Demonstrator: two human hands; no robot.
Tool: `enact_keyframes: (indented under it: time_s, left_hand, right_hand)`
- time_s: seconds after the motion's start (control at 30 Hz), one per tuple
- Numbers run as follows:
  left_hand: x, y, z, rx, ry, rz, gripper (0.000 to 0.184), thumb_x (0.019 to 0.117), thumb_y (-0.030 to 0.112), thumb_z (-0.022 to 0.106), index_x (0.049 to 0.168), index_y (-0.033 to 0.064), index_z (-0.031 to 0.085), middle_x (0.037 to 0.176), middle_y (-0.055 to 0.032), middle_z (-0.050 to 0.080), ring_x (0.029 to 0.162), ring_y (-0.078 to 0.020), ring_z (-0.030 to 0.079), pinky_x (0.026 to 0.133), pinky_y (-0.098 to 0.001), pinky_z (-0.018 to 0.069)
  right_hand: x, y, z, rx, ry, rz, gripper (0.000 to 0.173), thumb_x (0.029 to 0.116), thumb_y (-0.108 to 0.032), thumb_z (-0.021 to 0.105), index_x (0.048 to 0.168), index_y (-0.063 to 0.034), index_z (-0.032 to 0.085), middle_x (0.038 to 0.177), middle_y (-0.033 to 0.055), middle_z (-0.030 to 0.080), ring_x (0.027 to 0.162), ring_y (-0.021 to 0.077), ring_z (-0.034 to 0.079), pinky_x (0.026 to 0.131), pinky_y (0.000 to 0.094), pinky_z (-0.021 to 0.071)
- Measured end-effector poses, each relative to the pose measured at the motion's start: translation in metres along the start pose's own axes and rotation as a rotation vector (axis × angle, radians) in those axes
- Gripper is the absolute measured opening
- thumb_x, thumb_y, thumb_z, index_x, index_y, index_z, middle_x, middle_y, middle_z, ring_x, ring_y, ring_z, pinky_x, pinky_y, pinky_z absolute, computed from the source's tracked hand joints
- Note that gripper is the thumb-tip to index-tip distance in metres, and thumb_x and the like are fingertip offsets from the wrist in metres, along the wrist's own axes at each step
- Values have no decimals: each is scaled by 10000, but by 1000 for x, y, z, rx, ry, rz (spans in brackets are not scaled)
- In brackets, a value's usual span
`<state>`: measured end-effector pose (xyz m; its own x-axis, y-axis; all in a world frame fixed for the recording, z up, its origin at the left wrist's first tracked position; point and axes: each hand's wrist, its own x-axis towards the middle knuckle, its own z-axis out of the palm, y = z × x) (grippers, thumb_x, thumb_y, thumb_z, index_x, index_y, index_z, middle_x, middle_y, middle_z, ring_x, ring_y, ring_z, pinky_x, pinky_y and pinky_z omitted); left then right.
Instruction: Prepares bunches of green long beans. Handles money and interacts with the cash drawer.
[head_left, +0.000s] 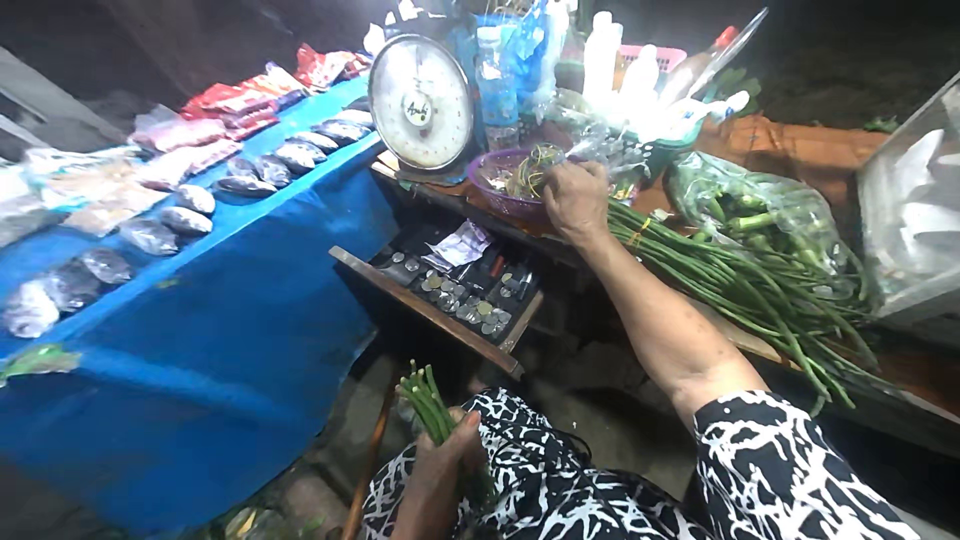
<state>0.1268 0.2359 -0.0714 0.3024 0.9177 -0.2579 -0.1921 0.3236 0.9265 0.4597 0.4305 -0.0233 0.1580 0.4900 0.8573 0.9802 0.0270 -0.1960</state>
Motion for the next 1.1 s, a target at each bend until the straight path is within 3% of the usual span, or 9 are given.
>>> enact_keyframes:
  time_s: [0.1, 0.23, 0.47, 0.6, 0.77, 1.1]
  left_hand:
    - [2, -3, -4, 0, -38, 4, 221, 921, 233, 659, 731, 203, 549, 517, 70, 475, 445, -48, 492, 478, -224, 472]
    - [-1, 3, 4, -6, 4, 1, 214, 932, 146, 568, 728, 175, 510, 499, 58, 468, 431, -55, 489, 470, -224, 468]
    - [2, -6, -5, -47, -42, 6, 235, 917, 244, 679, 728, 192, 551, 513, 57, 478, 438, -58, 496, 471, -230, 474]
    - [1, -4, 1, -40, -14, 11, 218, 934, 177, 598, 730, 184, 522, 504, 64, 458, 430, -49, 471, 466, -221, 455]
    - [5, -13, -6, -57, -33, 18, 256, 889, 279, 732, 728, 194, 551, 515, 54, 471, 438, -62, 496, 473, -235, 481]
    - [4, -9, -4, -31, -4, 17, 241, 913, 260, 671, 724, 191, 538, 514, 57, 464, 434, -60, 480, 461, -227, 454]
  right_hand:
    - [0, 1, 0, -4, 13, 0, 181, 935, -131, 586, 917, -97, 763, 871, 65, 771, 851, 224, 740, 980, 477, 485]
    - [0, 0, 0, -9, -1, 10, 183, 935, -126, 591, 944, -105, 773, 881, 57, 775, 855, 210, 740, 991, 459, 476]
    - [1, 0, -2, 23, -57, 37, 210, 945, -121, 572, 981, -105, 778, 905, 54, 778, 889, 212, 739, 1017, 461, 466]
    - [2, 0, -3, 13, -59, 40, 207, 948, -127, 573, 981, -101, 776, 893, 57, 776, 875, 208, 740, 1012, 466, 467]
    - [1, 0, -3, 19, -61, 38, 218, 952, -127, 559, 982, -98, 773, 904, 59, 777, 888, 209, 741, 1023, 474, 460]
    - [3, -4, -7, 36, -90, 44, 204, 951, -119, 572, 992, -86, 769, 932, 69, 779, 923, 227, 742, 1046, 483, 455]
